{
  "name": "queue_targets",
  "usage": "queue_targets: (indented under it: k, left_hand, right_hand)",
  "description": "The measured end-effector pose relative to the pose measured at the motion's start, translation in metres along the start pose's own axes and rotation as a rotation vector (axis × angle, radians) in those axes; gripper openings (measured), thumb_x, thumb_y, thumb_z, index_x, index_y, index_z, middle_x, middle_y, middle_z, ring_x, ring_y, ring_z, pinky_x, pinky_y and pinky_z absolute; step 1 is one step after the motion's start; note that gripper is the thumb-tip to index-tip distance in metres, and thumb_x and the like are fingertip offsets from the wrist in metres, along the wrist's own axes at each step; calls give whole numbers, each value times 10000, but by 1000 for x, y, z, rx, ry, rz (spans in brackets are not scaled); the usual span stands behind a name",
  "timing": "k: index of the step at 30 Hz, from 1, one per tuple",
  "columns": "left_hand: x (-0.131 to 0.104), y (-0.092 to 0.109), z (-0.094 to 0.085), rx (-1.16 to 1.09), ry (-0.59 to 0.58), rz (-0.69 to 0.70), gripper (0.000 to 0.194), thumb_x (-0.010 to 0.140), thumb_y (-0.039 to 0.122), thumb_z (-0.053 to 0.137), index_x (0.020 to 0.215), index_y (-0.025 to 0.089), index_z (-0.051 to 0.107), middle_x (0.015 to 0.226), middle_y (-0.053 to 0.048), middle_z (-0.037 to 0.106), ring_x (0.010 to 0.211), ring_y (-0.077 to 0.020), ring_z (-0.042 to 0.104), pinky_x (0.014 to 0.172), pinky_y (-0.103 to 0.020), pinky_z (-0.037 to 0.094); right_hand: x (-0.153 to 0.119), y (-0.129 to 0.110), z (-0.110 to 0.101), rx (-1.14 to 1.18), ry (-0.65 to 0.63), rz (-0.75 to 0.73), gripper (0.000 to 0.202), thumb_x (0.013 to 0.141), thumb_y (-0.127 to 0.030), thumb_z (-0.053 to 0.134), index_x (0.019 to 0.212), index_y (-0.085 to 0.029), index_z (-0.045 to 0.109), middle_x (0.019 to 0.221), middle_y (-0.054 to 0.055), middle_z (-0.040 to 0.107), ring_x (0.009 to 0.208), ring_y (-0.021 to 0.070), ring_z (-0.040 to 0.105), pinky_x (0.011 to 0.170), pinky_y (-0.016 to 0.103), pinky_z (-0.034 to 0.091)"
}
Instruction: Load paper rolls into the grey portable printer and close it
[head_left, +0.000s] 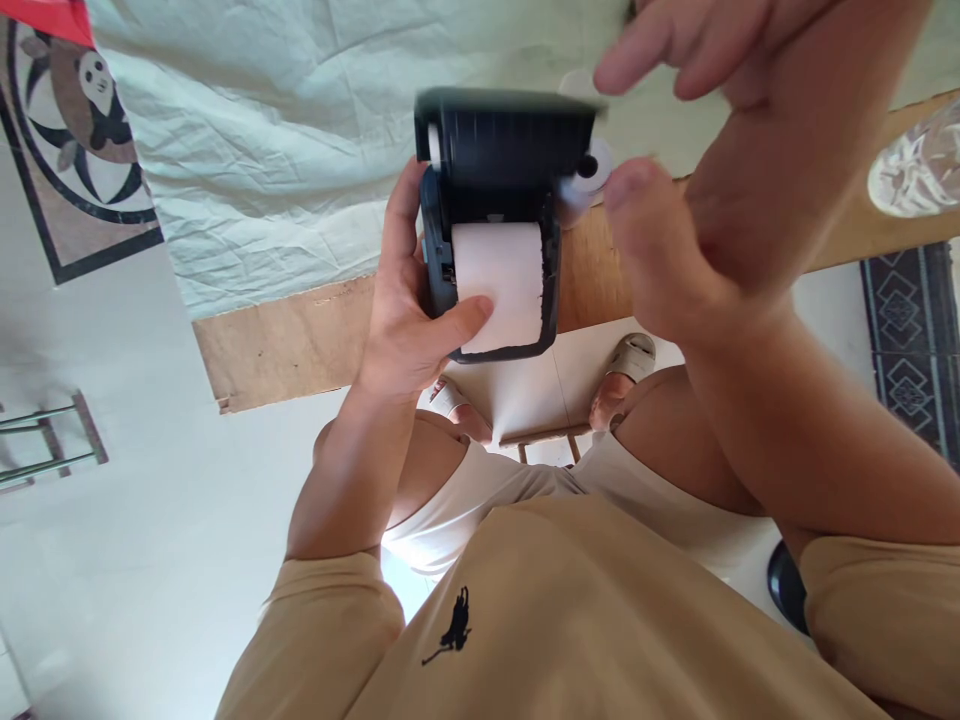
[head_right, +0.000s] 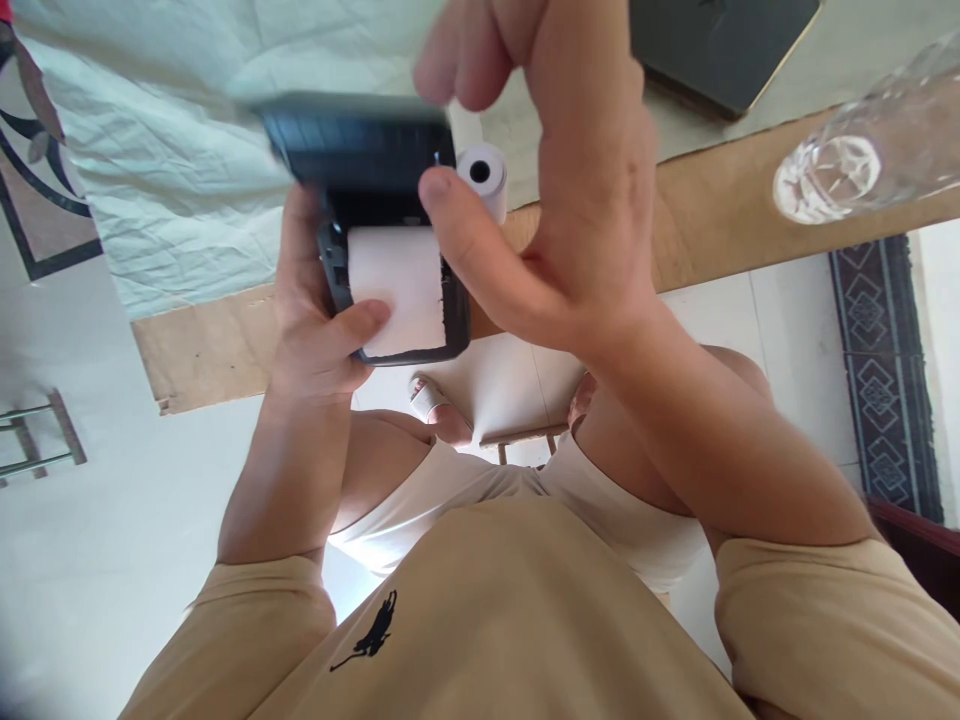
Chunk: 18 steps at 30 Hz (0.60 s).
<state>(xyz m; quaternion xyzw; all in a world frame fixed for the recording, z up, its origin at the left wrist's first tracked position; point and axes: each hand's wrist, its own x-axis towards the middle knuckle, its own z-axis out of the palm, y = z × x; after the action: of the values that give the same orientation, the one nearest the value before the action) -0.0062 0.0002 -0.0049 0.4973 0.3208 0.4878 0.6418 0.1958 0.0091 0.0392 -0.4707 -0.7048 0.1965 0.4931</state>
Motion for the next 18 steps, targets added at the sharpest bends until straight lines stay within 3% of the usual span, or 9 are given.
queue_targets:
  k: [2, 3, 6, 8, 10, 12, 14, 18]
  left_hand:
    - [2, -4, -4, 1, -9, 37, 719, 688, 232, 771, 1325, 390, 477, 1199, -3, 642, 1037, -228, 663, 856, -358, 554]
    - [3, -7, -8, 2, -18, 52, 725, 688, 224, 773, 1328, 390, 476, 1193, -1, 641, 1064, -225, 655, 870, -355, 555]
    - [8, -15, -18, -35, -115, 122, 753, 681, 303, 798, 1350, 386, 463, 1223, -6, 630, 1069, -235, 666, 890, -381, 565]
    - [8, -16, -19, -65, -171, 162, 750, 681, 403, 795, 1353, 386, 463, 1255, -12, 623, 1072, -258, 675, 889, -412, 573]
    - [5, -11, -13, -58, -122, 136, 631, 742, 468, 735, 1316, 346, 502, 1188, -33, 650, 1127, -285, 658, 881, -422, 574]
    - [0, -3, -4, -16, 17, 19, 449, 823, 487, 647, 1209, 270, 574, 1040, -63, 672, 1174, -312, 637, 855, -417, 568]
    - [-4, 4, 5, 5, 82, -60, 385, 843, 502, 619, 1118, 233, 609, 951, -79, 672, 1206, -339, 618, 822, -419, 567]
    - [-4, 12, 11, 7, 99, -109, 424, 766, 521, 689, 1078, 243, 614, 952, -86, 678, 1252, -362, 584, 837, -452, 565]
  right_hand:
    - [-2, -1, -1, -24, 147, -166, 188, 838, -295, 502, 958, -151, 487, 915, 45, 518, 919, 134, 566, 869, 329, 442]
    - [-4, -3, -1, -63, 151, -214, 136, 851, -272, 500, 886, -140, 514, 855, 40, 528, 834, 109, 539, 785, 300, 431]
    - [-8, -10, -2, -171, -1, -196, 235, 889, -265, 494, 692, -138, 501, 634, -10, 472, 614, 33, 358, 593, 233, 319]
    - [-11, -15, 0, -206, -122, -99, 372, 897, -291, 508, 571, -139, 413, 502, -39, 312, 533, 25, 214, 516, 243, 207]
    - [-14, -17, 2, -202, -203, 1, 518, 909, -351, 505, 487, -130, 302, 451, -36, 201, 498, 28, 138, 487, 270, 134]
    - [-15, -15, 5, -171, -282, 112, 605, 920, -422, 486, 449, -129, 244, 427, -30, 186, 474, 23, 135, 468, 273, 121]
    - [-16, -12, 7, -109, -346, 217, 642, 906, -488, 502, 436, -134, 244, 416, -30, 193, 458, 13, 150, 446, 262, 120]
    - [-16, -6, 8, 45, -430, 390, 667, 843, -550, 592, 417, -142, 280, 402, -29, 226, 444, 3, 189, 415, 249, 123]
